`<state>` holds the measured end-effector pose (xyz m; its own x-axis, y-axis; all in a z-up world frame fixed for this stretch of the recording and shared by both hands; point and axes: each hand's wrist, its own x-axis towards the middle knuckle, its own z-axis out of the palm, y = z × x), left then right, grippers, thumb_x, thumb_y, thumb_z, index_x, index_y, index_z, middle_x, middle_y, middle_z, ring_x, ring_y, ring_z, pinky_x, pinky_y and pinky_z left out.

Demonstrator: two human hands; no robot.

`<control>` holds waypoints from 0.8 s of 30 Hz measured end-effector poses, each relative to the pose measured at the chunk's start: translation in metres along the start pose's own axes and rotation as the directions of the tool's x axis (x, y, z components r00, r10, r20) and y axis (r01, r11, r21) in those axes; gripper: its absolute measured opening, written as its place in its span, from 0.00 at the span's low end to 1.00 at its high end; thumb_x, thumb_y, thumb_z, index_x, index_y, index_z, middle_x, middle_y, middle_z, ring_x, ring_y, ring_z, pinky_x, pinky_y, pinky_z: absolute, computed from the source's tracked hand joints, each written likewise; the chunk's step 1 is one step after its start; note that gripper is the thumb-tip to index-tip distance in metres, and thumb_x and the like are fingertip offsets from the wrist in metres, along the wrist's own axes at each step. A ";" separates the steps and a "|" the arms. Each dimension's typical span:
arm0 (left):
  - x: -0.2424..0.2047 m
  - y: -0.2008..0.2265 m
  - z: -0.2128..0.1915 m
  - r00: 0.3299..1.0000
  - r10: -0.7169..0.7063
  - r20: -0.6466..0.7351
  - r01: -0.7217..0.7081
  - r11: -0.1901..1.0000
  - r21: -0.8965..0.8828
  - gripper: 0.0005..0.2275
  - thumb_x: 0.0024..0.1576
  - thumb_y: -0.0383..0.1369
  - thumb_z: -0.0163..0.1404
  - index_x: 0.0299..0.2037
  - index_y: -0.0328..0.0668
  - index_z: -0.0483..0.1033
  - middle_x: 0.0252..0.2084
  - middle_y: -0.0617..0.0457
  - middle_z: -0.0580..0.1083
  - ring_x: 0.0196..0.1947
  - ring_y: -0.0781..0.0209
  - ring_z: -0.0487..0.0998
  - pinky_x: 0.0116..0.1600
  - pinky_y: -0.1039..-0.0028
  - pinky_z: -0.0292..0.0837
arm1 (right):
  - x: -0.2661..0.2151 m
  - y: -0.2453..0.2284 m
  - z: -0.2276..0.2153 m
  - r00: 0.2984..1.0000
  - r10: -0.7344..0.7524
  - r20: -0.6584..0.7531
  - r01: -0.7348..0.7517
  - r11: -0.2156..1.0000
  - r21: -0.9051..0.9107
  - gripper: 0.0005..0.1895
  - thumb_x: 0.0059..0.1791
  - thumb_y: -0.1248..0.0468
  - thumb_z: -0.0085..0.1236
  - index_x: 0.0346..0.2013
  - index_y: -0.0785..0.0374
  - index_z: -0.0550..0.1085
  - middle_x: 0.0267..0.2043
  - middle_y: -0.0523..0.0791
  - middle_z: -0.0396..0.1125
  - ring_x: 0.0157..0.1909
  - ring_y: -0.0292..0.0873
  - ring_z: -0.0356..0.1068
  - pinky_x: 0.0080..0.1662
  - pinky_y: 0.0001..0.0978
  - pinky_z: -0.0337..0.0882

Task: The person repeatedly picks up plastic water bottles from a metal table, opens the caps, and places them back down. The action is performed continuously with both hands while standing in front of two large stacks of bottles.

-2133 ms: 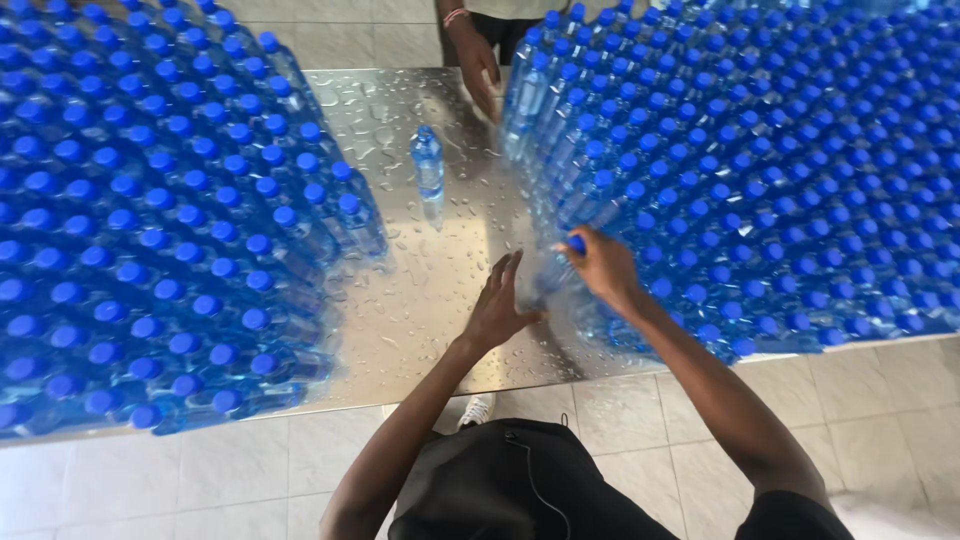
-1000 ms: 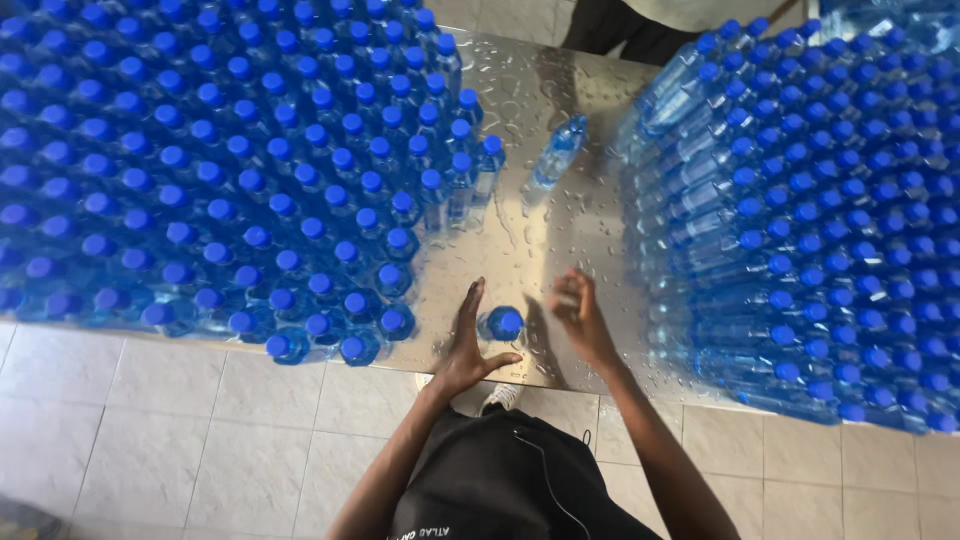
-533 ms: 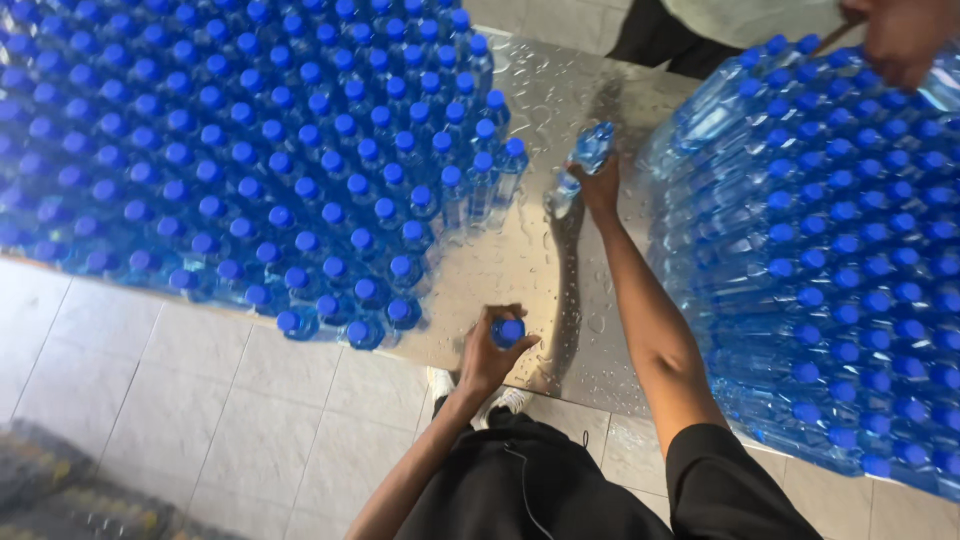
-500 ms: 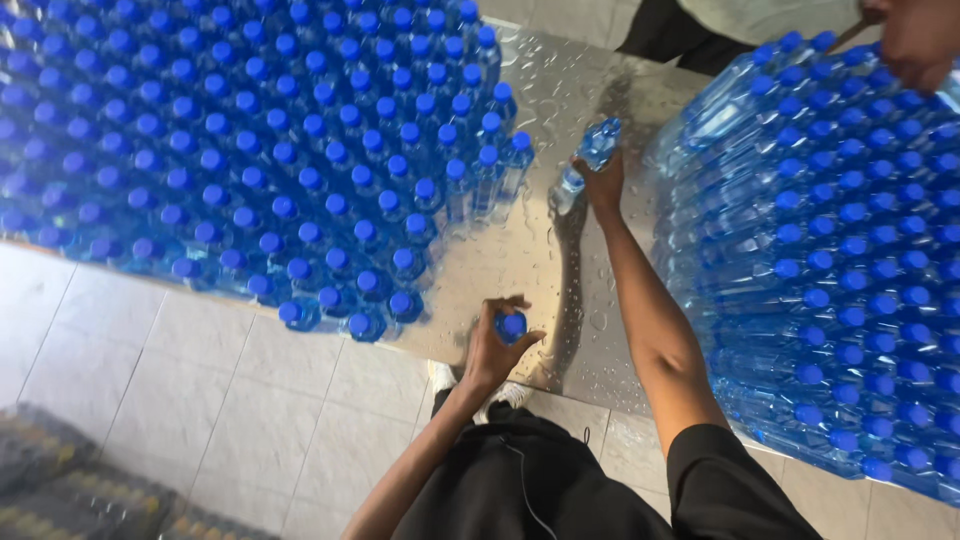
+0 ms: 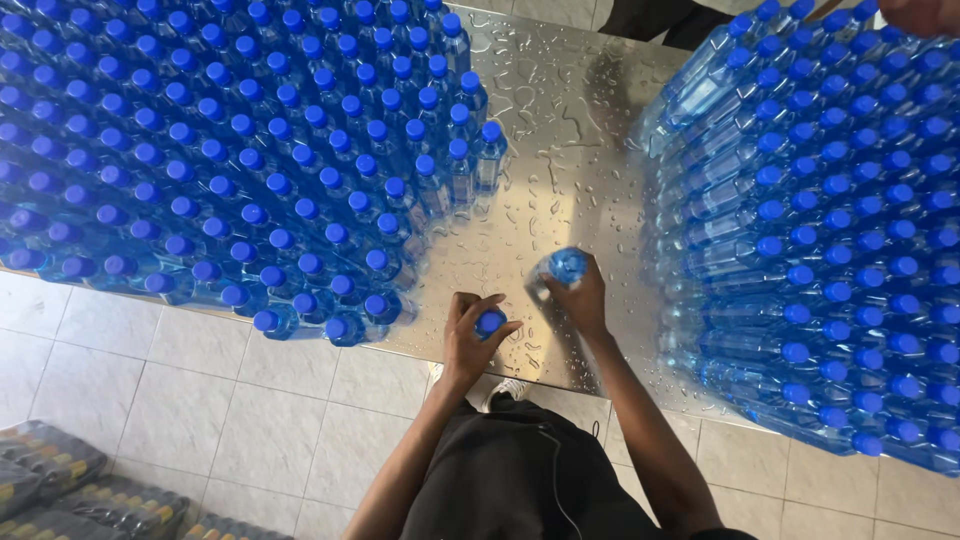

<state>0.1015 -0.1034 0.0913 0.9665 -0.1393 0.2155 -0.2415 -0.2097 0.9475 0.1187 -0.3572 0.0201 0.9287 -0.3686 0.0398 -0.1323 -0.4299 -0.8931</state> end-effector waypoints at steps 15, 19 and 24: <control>-0.001 0.023 -0.030 0.971 0.081 0.223 -0.085 0.996 0.009 0.21 0.65 0.37 0.57 0.65 0.35 0.78 0.55 0.38 0.79 0.57 0.40 0.82 0.66 0.49 0.76 | -0.063 -0.026 0.010 0.985 0.047 -0.166 -0.038 0.998 0.059 0.47 0.46 0.63 0.80 0.71 0.73 0.61 0.64 0.67 0.62 0.68 0.76 0.65 0.65 0.74 0.68; 0.004 0.005 -0.021 0.968 0.113 0.226 -0.150 0.976 0.156 0.23 0.63 0.42 0.60 0.65 0.39 0.78 0.51 0.43 0.74 0.54 0.39 0.81 0.61 0.49 0.79 | -0.115 0.001 0.034 0.898 -0.355 -0.258 0.292 0.922 -0.254 0.44 0.52 0.52 0.70 0.73 0.63 0.56 0.67 0.54 0.50 0.69 0.62 0.52 0.65 0.58 0.63; 0.006 -0.002 -0.012 0.989 0.012 0.146 -0.024 0.997 0.079 0.21 0.62 0.50 0.60 0.57 0.45 0.77 0.52 0.50 0.74 0.54 0.45 0.81 0.60 0.53 0.77 | -0.112 -0.017 0.034 0.911 -0.268 -0.313 0.263 0.963 -0.059 0.51 0.48 0.52 0.75 0.74 0.62 0.52 0.68 0.55 0.47 0.67 0.57 0.52 0.65 0.53 0.62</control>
<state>0.1090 -0.0922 0.0935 0.9405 -0.2815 0.1904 -0.2708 -0.2822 0.9203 0.0290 -0.2805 0.0151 0.7733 -0.4786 0.4159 0.0966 -0.5594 -0.8233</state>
